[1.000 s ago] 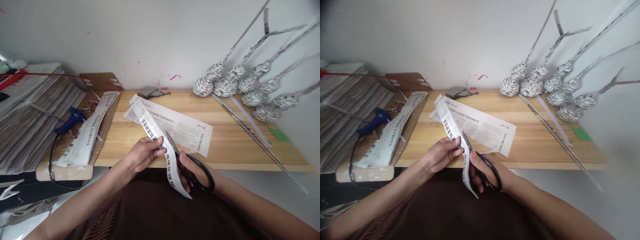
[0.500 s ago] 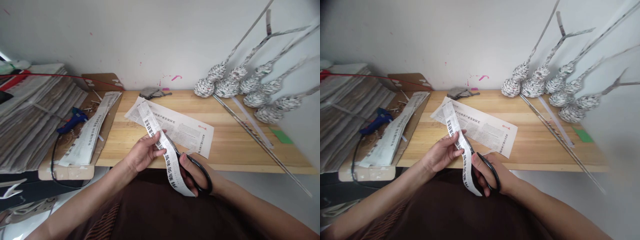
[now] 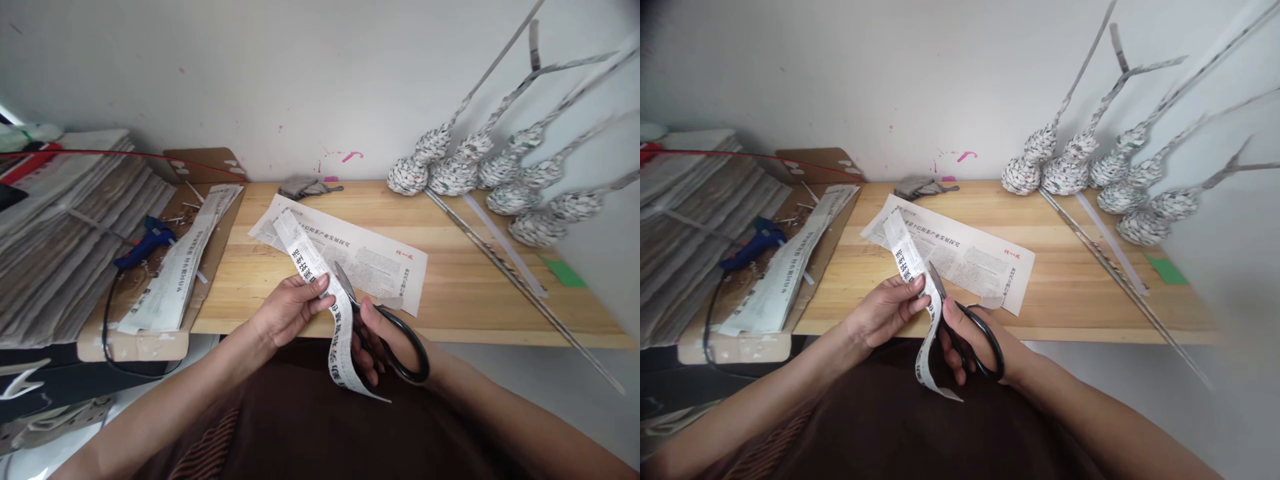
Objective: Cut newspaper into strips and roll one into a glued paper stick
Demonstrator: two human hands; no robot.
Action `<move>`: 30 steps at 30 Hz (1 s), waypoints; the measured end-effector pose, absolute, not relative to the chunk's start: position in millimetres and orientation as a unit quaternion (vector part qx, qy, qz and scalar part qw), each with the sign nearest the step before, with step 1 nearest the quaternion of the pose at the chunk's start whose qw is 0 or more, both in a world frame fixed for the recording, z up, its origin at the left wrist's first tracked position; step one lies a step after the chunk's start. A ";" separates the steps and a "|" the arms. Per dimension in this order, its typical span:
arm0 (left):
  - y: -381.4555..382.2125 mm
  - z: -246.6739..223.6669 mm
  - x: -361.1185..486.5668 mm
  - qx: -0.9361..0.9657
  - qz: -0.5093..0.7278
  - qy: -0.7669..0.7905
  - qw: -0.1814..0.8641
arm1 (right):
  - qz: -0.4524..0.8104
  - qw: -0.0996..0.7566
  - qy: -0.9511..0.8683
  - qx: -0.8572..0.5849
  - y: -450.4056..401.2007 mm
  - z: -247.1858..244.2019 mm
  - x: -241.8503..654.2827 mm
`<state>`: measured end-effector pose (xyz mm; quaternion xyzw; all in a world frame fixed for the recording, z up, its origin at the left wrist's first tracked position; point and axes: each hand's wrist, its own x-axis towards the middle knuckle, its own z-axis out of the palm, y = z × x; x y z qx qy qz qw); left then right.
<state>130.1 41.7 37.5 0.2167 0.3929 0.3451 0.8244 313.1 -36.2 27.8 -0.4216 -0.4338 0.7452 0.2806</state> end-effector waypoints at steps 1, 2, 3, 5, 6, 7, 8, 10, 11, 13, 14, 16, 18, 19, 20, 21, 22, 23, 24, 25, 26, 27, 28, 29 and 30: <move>41.6 36.9 130.3 0.214 0.349 0.393 0.823 | 0.747 0.280 -0.427 -0.426 -36.5 27.0 312.7; 41.6 36.1 130.4 0.212 0.353 0.394 0.822 | 0.747 0.279 -0.420 -0.432 -36.9 26.5 312.4; 41.6 35.2 130.5 0.211 0.357 0.394 0.820 | 0.747 0.279 -0.414 -0.439 -37.5 26.3 312.1; 41.5 33.9 130.7 0.209 0.365 0.393 0.818 | 0.740 0.280 -0.409 -0.454 -38.6 26.7 311.8; 41.5 33.7 130.9 0.209 0.368 0.391 0.817 | 0.735 0.280 -0.411 -0.460 -39.1 27.3 311.8; 41.6 33.9 131.0 0.211 0.371 0.389 0.816 | 0.731 0.279 -0.415 -0.465 -39.4 28.3 311.9; 41.8 34.6 130.9 0.213 0.374 0.386 0.816 | 0.726 0.277 -0.420 -0.468 -39.6 29.8 312.1; 43.2 37.0 130.0 0.214 0.375 0.384 0.816 | 0.719 0.270 -0.433 -0.472 -39.5 34.1 312.9; 44.4 38.3 129.0 0.212 0.373 0.385 0.817 | 0.716 0.265 -0.440 -0.472 -39.4 36.9 313.4; 47.7 40.6 126.1 0.209 0.370 0.392 0.816 | 0.708 0.261 -0.456 -0.473 -39.1 42.3 314.5; 49.4 41.2 124.5 0.210 0.369 0.394 0.815 | 0.704 0.261 -0.460 -0.473 -39.1 44.2 315.0; 52.2 41.4 121.7 0.209 0.378 0.397 0.810 | 0.705 0.259 -0.459 -0.474 -39.3 45.2 315.6; 52.9 40.8 120.8 0.201 0.392 0.397 0.805 | 0.718 0.257 -0.444 -0.470 -39.5 41.7 315.4; 52.2 40.4 121.3 0.198 0.394 0.399 0.804 | 0.726 0.257 -0.437 -0.464 -39.4 38.9 314.9; 50.8 40.1 122.2 0.199 0.389 0.400 0.806 | 0.733 0.260 -0.431 -0.457 -39.0 36.0 314.3; 49.1 39.9 123.5 0.203 0.378 0.400 0.810 | 0.739 0.266 -0.427 -0.449 -38.4 33.3 313.5; 47.1 39.7 125.0 0.209 0.363 0.399 0.815 | 0.741 0.273 -0.426 -0.441 -37.7 31.2 312.7; 45.1 39.6 126.3 0.215 0.348 0.398 0.821 | 0.742 0.277 -0.428 -0.436 -36.7 29.9 311.9; 43.4 39.5 127.5 0.218 0.338 0.396 0.825 | 0.741 0.281 -0.430 -0.433 -35.8 29.4 311.3; 42.2 39.5 128.4 0.218 0.333 0.396 0.827 | 0.740 0.283 -0.433 -0.431 -34.8 29.6 310.8; 41.4 39.5 129.0 0.218 0.332 0.396 0.828 | 0.739 0.284 -0.435 -0.429 -34.1 30.1 310.5; 41.1 39.3 129.2 0.218 0.333 0.395 0.828 | 0.738 0.283 -0.437 -0.428 -33.6 30.8 310.3; 41.2 39.1 129.3 0.217 0.336 0.395 0.827 | 0.738 0.283 -0.437 -0.428 -33.3 31.4 310.2; 41.5 38.6 129.3 0.217 0.338 0.393 0.827 | 0.739 0.284 -0.434 -0.429 -33.4 31.8 310.1; 41.9 38.1 129.2 0.215 0.340 0.392 0.827 | 0.741 0.285 -0.431 -0.430 -33.8 31.9 310.1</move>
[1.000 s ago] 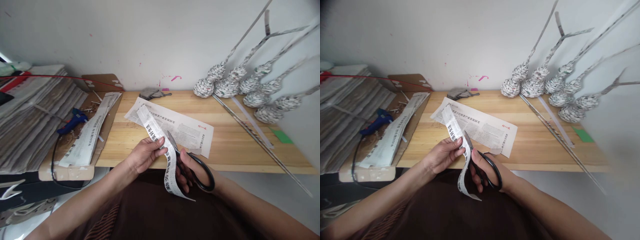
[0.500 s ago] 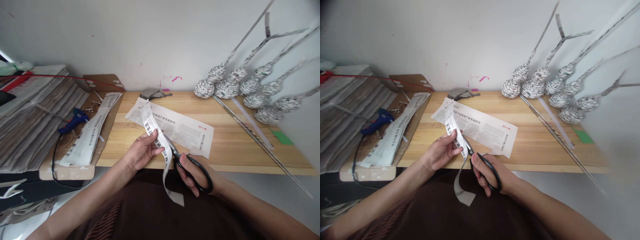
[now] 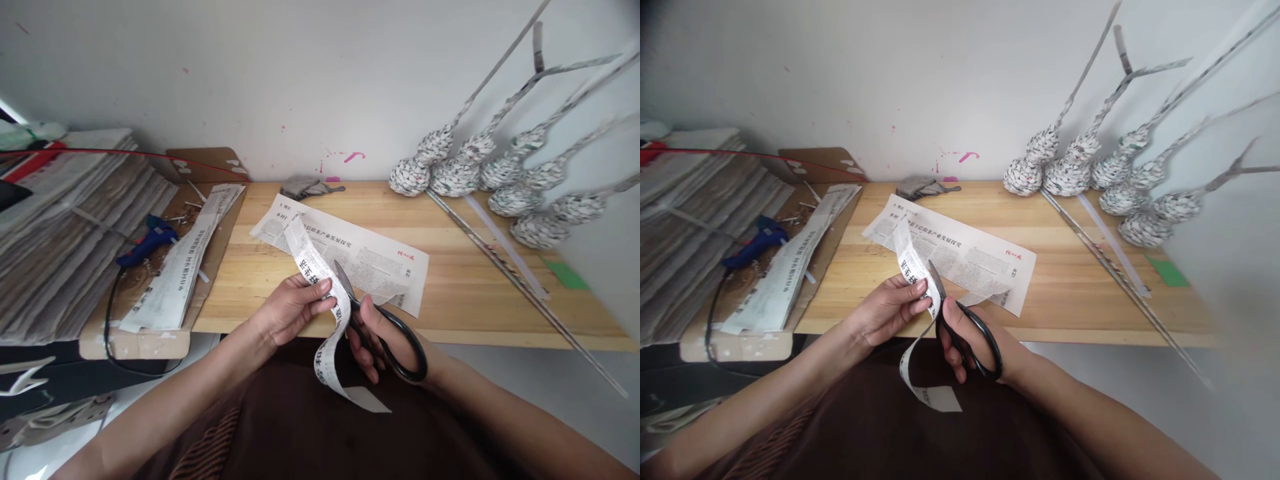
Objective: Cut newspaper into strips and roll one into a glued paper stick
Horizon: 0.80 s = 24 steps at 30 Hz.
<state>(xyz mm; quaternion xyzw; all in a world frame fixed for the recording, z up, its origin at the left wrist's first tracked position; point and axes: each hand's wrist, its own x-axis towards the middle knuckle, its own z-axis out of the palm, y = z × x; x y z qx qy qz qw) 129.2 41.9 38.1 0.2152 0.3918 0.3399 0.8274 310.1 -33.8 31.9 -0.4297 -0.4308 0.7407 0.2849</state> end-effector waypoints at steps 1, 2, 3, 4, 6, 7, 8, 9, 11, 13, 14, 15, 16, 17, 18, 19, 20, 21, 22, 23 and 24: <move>42.2 37.4 129.1 0.213 0.341 0.391 0.828 | 0.741 0.286 -0.428 -0.432 -34.4 31.8 310.0; 42.4 36.7 129.0 0.212 0.341 0.390 0.828 | 0.738 0.286 -0.426 -0.438 -35.0 31.7 310.0; 42.6 36.0 129.0 0.212 0.341 0.389 0.829 | 0.733 0.286 -0.428 -0.445 -35.7 31.9 309.9; 42.6 35.5 129.0 0.214 0.341 0.388 0.829 | 0.725 0.285 -0.432 -0.454 -36.3 32.4 309.7; 43.0 35.4 128.8 0.220 0.347 0.384 0.827 | 0.710 0.282 -0.444 -0.468 -37.1 34.9 309.6; 43.4 35.9 128.5 0.222 0.351 0.382 0.826 | 0.707 0.280 -0.448 -0.471 -37.3 36.9 309.5; 44.0 36.7 128.1 0.223 0.353 0.380 0.825 | 0.705 0.278 -0.449 -0.473 -37.3 39.3 309.6; 44.9 37.7 127.5 0.221 0.354 0.381 0.825 | 0.705 0.276 -0.449 -0.475 -37.3 41.8 309.7; 46.8 39.8 125.8 0.217 0.350 0.386 0.826 | 0.703 0.274 -0.447 -0.480 -37.2 46.0 310.3; 48.5 40.7 124.1 0.215 0.349 0.388 0.825 | 0.704 0.274 -0.445 -0.481 -37.2 47.8 310.9; 48.9 40.6 123.5 0.215 0.354 0.388 0.823 | 0.708 0.275 -0.441 -0.478 -37.2 47.5 311.1; 48.9 40.0 123.1 0.214 0.363 0.388 0.820 | 0.715 0.274 -0.435 -0.473 -37.1 46.4 311.2; 48.5 39.2 123.0 0.213 0.370 0.388 0.817 | 0.723 0.272 -0.430 -0.467 -37.0 44.7 311.1; 47.6 38.3 123.2 0.212 0.374 0.387 0.816 | 0.730 0.272 -0.426 -0.461 -36.7 42.7 310.9; 46.3 37.3 123.7 0.212 0.372 0.386 0.817 | 0.735 0.272 -0.425 -0.453 -36.3 40.5 310.5; 44.9 36.5 124.3 0.213 0.365 0.385 0.821 | 0.738 0.274 -0.426 -0.446 -35.8 38.5 310.1; 43.3 35.9 125.1 0.215 0.354 0.382 0.826 | 0.740 0.278 -0.428 -0.438 -35.2 36.7 309.6; 41.9 35.4 125.8 0.219 0.346 0.379 0.830 | 0.741 0.281 -0.430 -0.432 -34.6 35.1 309.2; 40.8 35.1 126.4 0.221 0.340 0.377 0.833 | 0.743 0.284 -0.432 -0.426 -34.1 33.9 308.8; 40.0 35.0 126.9 0.221 0.338 0.377 0.834 | 0.744 0.285 -0.431 -0.423 -33.8 33.0 308.6; 39.6 34.9 127.3 0.219 0.339 0.378 0.833 | 0.745 0.286 -0.431 -0.421 -33.6 32.2 308.5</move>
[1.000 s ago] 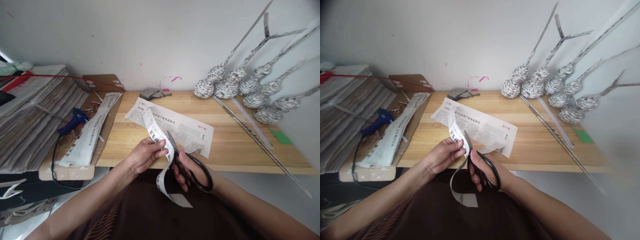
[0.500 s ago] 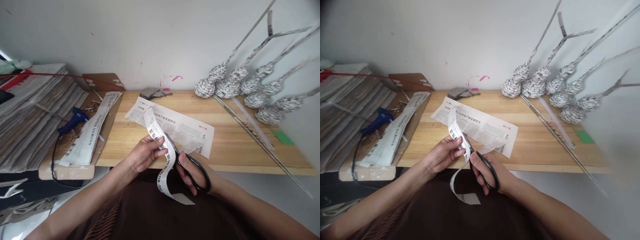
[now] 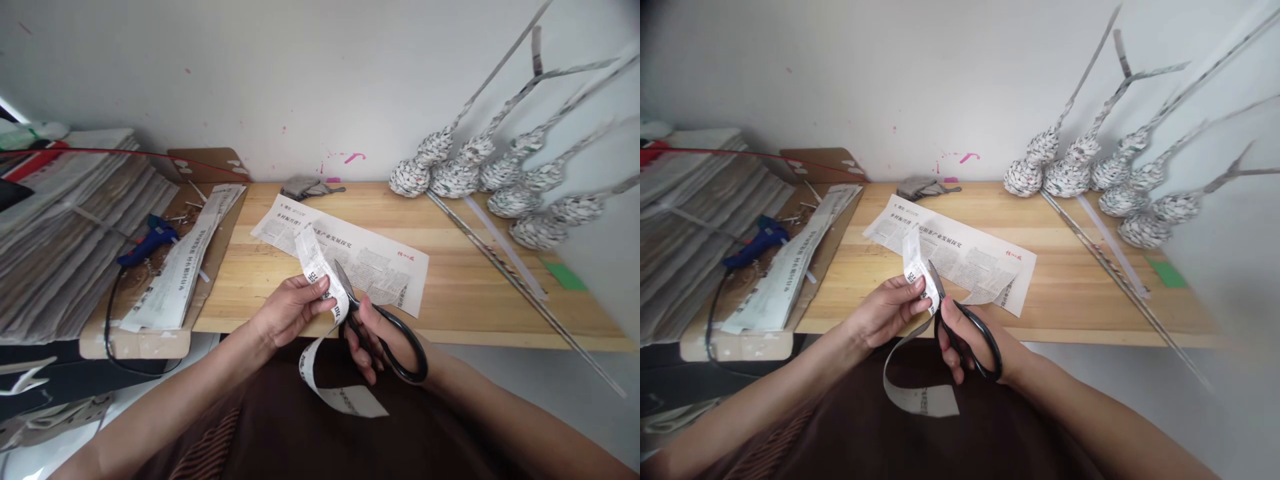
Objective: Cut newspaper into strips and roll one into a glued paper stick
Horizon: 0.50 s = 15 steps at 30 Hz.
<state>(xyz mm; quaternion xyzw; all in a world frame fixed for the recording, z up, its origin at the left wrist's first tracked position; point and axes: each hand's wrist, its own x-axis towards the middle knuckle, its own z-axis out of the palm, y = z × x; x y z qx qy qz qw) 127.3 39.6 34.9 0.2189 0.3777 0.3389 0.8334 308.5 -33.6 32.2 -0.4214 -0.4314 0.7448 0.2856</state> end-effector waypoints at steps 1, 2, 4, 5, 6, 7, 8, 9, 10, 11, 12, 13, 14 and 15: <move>39.6 34.7 127.8 0.216 0.340 0.380 0.832 | 0.745 0.285 -0.431 -0.422 -33.6 31.7 308.6; 39.8 34.6 128.2 0.211 0.343 0.383 0.831 | 0.744 0.283 -0.431 -0.424 -33.8 31.5 308.7; 40.5 34.0 129.0 0.201 0.352 0.390 0.826 | 0.740 0.283 -0.430 -0.433 -34.3 32.0 309.3; 40.9 33.7 129.3 0.198 0.359 0.393 0.823 | 0.734 0.284 -0.432 -0.441 -34.6 33.0 309.6; 41.1 33.4 129.4 0.197 0.364 0.393 0.821 | 0.725 0.284 -0.437 -0.449 -34.9 34.4 310.0; 41.3 33.2 129.3 0.197 0.370 0.392 0.819 | 0.716 0.284 -0.444 -0.458 -35.1 36.3 310.3; 41.5 33.2 129.0 0.198 0.374 0.389 0.818 | 0.707 0.282 -0.452 -0.465 -35.2 38.6 310.7; 41.8 33.3 128.6 0.199 0.378 0.384 0.818 | 0.700 0.279 -0.459 -0.470 -35.3 41.1 311.0; 42.2 33.5 128.0 0.200 0.382 0.378 0.819 | 0.696 0.275 -0.464 -0.474 -35.4 43.5 311.4; 42.7 33.9 127.3 0.201 0.388 0.372 0.819 | 0.695 0.271 -0.465 -0.477 -35.6 45.6 311.7; 43.3 34.3 126.8 0.201 0.393 0.367 0.819 | 0.695 0.268 -0.463 -0.480 -35.8 47.1 311.9; 43.9 34.7 126.4 0.202 0.396 0.363 0.819 | 0.697 0.267 -0.461 -0.481 -36.1 48.0 312.1; 44.4 35.1 126.2 0.203 0.396 0.363 0.819 | 0.698 0.269 -0.456 -0.481 -36.4 48.0 312.3; 44.7 35.4 126.3 0.205 0.394 0.365 0.818 | 0.703 0.272 -0.451 -0.478 -36.7 47.2 312.4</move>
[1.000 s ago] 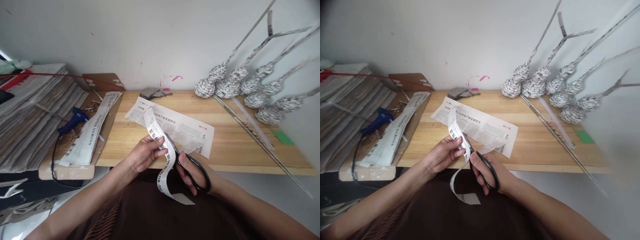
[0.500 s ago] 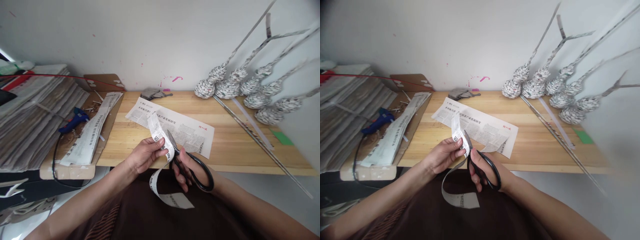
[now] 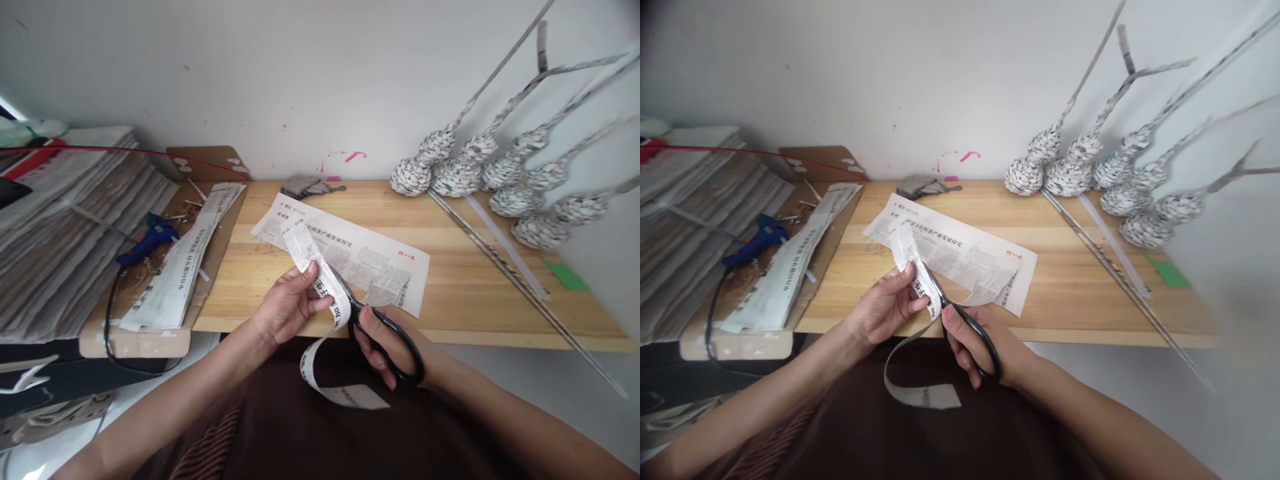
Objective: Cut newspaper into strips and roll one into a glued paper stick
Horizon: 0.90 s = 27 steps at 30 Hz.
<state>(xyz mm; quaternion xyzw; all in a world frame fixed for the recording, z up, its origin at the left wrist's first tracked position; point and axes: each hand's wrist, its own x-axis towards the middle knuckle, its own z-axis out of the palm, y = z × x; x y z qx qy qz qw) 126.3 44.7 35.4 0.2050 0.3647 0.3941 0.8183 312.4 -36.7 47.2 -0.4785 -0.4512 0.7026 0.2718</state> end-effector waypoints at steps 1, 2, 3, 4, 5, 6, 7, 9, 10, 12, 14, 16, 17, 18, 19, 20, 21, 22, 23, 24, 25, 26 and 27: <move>44.7 35.7 126.6 0.207 0.390 0.369 0.818 | 0.708 0.275 -0.446 -0.473 -36.9 45.8 312.5; 44.4 36.0 127.1 0.208 0.385 0.374 0.818 | 0.714 0.277 -0.443 -0.466 -36.9 44.0 312.5; 43.7 36.4 127.7 0.209 0.379 0.380 0.817 | 0.720 0.277 -0.441 -0.458 -36.8 41.9 312.5; 42.9 36.8 128.4 0.209 0.375 0.385 0.817 | 0.725 0.276 -0.442 -0.451 -36.6 39.8 312.5; 41.9 37.3 129.1 0.208 0.369 0.389 0.818 | 0.728 0.274 -0.444 -0.444 -36.3 37.8 312.4; 40.9 37.9 129.6 0.207 0.364 0.391 0.819 | 0.731 0.273 -0.445 -0.440 -35.9 36.1 312.3; 40.1 38.4 130.0 0.207 0.361 0.392 0.821 | 0.732 0.273 -0.445 -0.436 -35.6 34.7 312.2; 39.2 39.1 130.4 0.206 0.359 0.390 0.823 | 0.737 0.276 -0.442 -0.431 -35.4 32.6 311.9; 39.1 39.2 130.5 0.206 0.358 0.390 0.823 | 0.738 0.277 -0.440 -0.429 -35.4 31.9 311.8; 39.6 38.8 130.8 0.205 0.360 0.390 0.822 | 0.737 0.279 -0.438 -0.432 -35.7 31.8 311.3; 40.5 38.1 131.3 0.202 0.360 0.395 0.821 | 0.732 0.279 -0.439 -0.441 -36.1 33.7 310.5; 41.5 37.5 131.9 0.196 0.366 0.401 0.817 | 0.718 0.277 -0.447 -0.457 -36.4 37.9 309.3; 42.1 37.3 132.0 0.193 0.370 0.403 0.815 | 0.709 0.277 -0.451 -0.465 -36.6 40.4 308.7; 42.6 37.3 132.1 0.191 0.374 0.403 0.813 | 0.702 0.277 -0.454 -0.474 -36.7 42.8 308.1; 43.2 37.4 131.9 0.189 0.379 0.401 0.812 | 0.696 0.277 -0.455 -0.481 -36.9 44.7 307.8; 43.7 37.6 131.6 0.188 0.386 0.397 0.812 | 0.694 0.277 -0.454 -0.485 -37.2 45.7 307.7; 44.2 37.9 131.2 0.187 0.393 0.391 0.811 | 0.696 0.276 -0.451 -0.485 -37.5 45.7 307.9; 44.5 38.1 130.7 0.187 0.401 0.384 0.810 | 0.702 0.275 -0.447 -0.481 -37.7 44.7 308.2; 44.6 38.3 130.2 0.188 0.406 0.379 0.810 | 0.710 0.276 -0.442 -0.474 -37.9 42.8 308.7; 44.3 38.3 129.9 0.192 0.406 0.375 0.811 | 0.719 0.276 -0.437 -0.464 -38.0 40.3 309.1; 43.8 38.1 129.7 0.197 0.398 0.374 0.814 | 0.727 0.276 -0.434 -0.455 -37.9 37.6 309.3; 42.9 37.7 129.7 0.202 0.383 0.375 0.820 | 0.734 0.275 -0.431 -0.446 -37.5 35.0 309.3; 41.8 37.1 129.9 0.206 0.362 0.378 0.827 | 0.739 0.275 -0.430 -0.439 -37.0 32.8 309.1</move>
